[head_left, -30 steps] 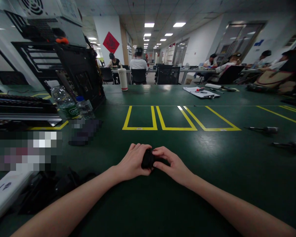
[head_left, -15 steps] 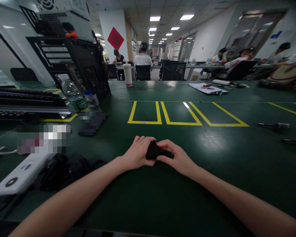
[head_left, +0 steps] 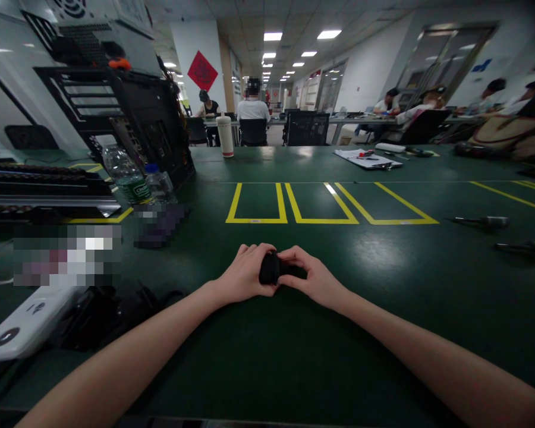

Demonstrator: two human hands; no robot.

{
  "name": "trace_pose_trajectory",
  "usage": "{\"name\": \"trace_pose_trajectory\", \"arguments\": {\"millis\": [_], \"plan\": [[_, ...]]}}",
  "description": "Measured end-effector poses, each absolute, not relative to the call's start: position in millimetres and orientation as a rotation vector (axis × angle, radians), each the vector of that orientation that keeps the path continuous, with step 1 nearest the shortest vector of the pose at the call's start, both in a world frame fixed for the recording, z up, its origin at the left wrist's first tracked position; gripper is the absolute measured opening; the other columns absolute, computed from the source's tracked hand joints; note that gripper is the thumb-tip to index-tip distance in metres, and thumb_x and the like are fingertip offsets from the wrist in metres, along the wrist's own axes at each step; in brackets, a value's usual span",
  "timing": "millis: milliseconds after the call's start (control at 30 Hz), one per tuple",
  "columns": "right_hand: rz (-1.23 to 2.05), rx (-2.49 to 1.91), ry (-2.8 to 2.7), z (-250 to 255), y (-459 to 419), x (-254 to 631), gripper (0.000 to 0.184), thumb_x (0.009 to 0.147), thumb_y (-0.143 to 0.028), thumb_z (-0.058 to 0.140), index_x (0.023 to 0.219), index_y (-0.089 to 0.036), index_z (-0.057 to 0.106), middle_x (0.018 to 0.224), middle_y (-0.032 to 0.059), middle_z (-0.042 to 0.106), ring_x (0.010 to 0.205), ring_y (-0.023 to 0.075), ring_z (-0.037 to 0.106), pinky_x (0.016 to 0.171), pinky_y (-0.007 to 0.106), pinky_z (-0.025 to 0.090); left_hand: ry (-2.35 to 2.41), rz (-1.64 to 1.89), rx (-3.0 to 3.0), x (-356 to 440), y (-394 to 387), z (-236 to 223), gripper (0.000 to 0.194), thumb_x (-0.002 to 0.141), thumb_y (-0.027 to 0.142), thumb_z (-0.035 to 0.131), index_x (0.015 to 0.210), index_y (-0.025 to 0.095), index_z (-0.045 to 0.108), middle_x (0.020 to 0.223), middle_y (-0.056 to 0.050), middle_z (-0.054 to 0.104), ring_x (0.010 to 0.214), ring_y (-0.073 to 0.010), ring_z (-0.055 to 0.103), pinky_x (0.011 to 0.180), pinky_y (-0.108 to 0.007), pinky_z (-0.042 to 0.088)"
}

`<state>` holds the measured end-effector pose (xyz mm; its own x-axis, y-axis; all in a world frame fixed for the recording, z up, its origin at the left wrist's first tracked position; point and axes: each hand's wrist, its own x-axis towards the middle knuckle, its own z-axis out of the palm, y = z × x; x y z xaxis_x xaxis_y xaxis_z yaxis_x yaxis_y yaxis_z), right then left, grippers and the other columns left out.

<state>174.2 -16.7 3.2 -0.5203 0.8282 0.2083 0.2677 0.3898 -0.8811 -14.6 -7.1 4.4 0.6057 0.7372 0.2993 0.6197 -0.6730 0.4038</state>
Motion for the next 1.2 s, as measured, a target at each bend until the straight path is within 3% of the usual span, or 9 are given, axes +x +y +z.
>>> {"name": "trace_pose_trajectory", "arguments": {"millis": [167, 333, 700, 900, 1200], "plan": [[1.090, -0.894, -2.005, 0.6, -15.5, 175.1, 0.032, 0.073, -0.019, 0.061, 0.102, -0.024, 0.048, 0.102, 0.0003, 0.049, 0.096, 0.0160, 0.054, 0.088, 0.039, 0.045, 1.123, 0.640, 2.575, -14.3, -5.7, 3.8, 0.060, 0.061, 0.032, 0.067, 0.111, 0.019, 0.036, 0.101, -0.005, 0.053, 0.090, -0.0233, 0.051, 0.077, -0.035, 0.034], [1.176, -0.901, -1.918, 2.1, -15.9, 173.1, 0.021, 0.078, -0.021, 0.056, 0.098, -0.022, 0.049, 0.098, 0.0000, 0.050, 0.095, 0.0151, 0.055, 0.086, 0.037, 0.047, 1.120, 0.651, 2.575, -14.8, -5.4, 2.8, 0.058, 0.063, 0.033, 0.066, 0.111, 0.019, 0.036, 0.100, -0.005, 0.053, 0.089, -0.0229, 0.051, 0.077, -0.035, 0.034], [1.031, -0.936, -2.028, 4.2, -17.7, 175.7, 0.032, 0.074, -0.018, 0.060, 0.102, -0.024, 0.047, 0.102, 0.0013, 0.050, 0.098, 0.0174, 0.051, 0.089, 0.040, 0.044, 1.110, 0.630, 2.551, -14.8, -5.0, 4.0, 0.059, 0.063, 0.032, 0.066, 0.112, 0.021, 0.035, 0.105, -0.005, 0.052, 0.092, -0.0232, 0.051, 0.079, -0.035, 0.034], [1.092, -0.915, -1.980, 4.2, -17.4, 173.7, 0.022, 0.079, -0.020, 0.054, 0.099, -0.024, 0.047, 0.100, 0.0008, 0.050, 0.096, 0.0162, 0.053, 0.087, 0.039, 0.046, 1.104, 0.625, 2.556, -14.5, -5.1, 3.7, 0.058, 0.064, 0.032, 0.065, 0.112, 0.021, 0.036, 0.103, -0.005, 0.053, 0.092, -0.0237, 0.051, 0.078, -0.035, 0.034], [1.105, -0.956, -1.997, 1.2, -17.2, 173.9, 0.031, 0.075, -0.019, 0.059, 0.102, -0.024, 0.044, 0.103, 0.0009, 0.050, 0.097, 0.0167, 0.054, 0.086, 0.039, 0.046, 1.084, 0.624, 2.571, -16.8, -4.8, 4.2, 0.060, 0.063, 0.033, 0.066, 0.112, 0.020, 0.036, 0.103, -0.005, 0.053, 0.091, -0.0228, 0.051, 0.078, -0.035, 0.034]]}}
